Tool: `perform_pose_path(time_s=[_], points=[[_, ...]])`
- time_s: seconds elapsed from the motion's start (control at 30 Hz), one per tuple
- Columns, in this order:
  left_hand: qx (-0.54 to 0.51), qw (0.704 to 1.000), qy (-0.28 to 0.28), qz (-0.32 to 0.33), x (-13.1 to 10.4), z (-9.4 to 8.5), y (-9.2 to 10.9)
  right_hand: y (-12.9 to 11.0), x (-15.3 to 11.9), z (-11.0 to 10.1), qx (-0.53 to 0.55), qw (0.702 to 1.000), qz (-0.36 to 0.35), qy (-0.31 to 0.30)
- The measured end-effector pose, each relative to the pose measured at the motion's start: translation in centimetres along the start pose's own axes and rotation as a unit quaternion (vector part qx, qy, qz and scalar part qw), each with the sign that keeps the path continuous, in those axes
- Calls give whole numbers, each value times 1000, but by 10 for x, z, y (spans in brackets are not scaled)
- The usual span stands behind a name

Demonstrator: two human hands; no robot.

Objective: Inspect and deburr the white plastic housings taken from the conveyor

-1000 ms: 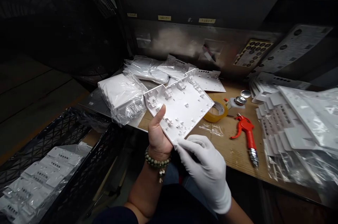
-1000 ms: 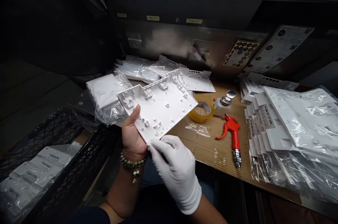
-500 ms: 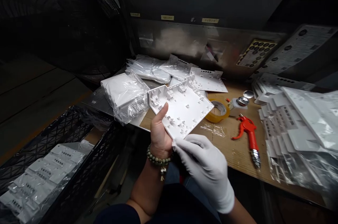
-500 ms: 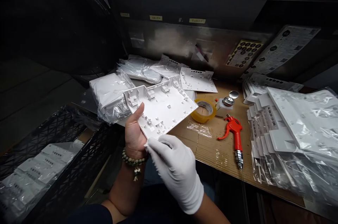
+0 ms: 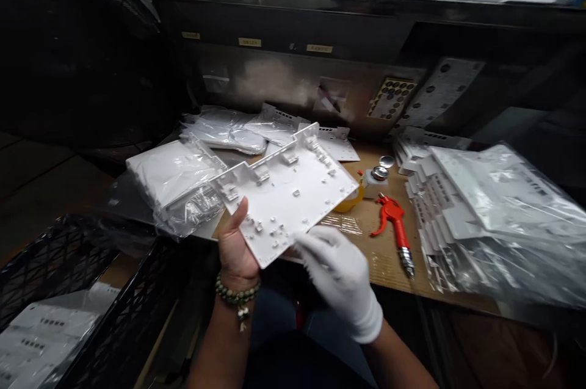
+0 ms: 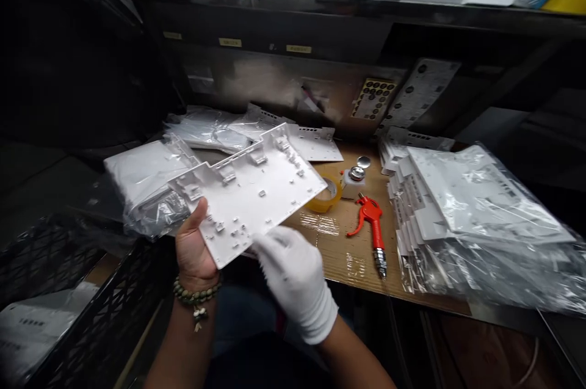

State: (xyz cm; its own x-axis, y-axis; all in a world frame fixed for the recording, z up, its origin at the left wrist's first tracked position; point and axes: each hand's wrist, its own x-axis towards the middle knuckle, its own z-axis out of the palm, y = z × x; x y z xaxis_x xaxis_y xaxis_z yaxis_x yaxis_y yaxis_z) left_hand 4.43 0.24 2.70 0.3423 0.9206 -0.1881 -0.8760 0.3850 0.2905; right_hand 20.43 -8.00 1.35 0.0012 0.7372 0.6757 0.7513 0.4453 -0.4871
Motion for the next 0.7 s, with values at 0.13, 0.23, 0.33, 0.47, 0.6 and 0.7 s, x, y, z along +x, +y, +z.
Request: perform_pose_path(time_s=[0.13, 0.23, 0.33, 0.47, 0.6, 0.7], points=[[-3, 998, -59, -17, -2, -29, 20, 47, 13, -31, -68, 980, 84, 166], [-13, 993, -112, -40, -5, -46, 30, 59, 16, -47, -49, 979, 79, 180], [-8, 982, -175, -69, -7, -55, 32, 56, 14, -43, -30, 990, 56, 123], [11, 968, -226, -107, -6, -56, 32, 58, 6, -33, -35, 993, 52, 105], [34, 966, -236, -96, -7, -57, 37, 78, 2, -38, -46, 996, 41, 63], [48, 970, -215, -104, -11, -61, 41, 91, 8, -50, -78, 989, 75, 99]])
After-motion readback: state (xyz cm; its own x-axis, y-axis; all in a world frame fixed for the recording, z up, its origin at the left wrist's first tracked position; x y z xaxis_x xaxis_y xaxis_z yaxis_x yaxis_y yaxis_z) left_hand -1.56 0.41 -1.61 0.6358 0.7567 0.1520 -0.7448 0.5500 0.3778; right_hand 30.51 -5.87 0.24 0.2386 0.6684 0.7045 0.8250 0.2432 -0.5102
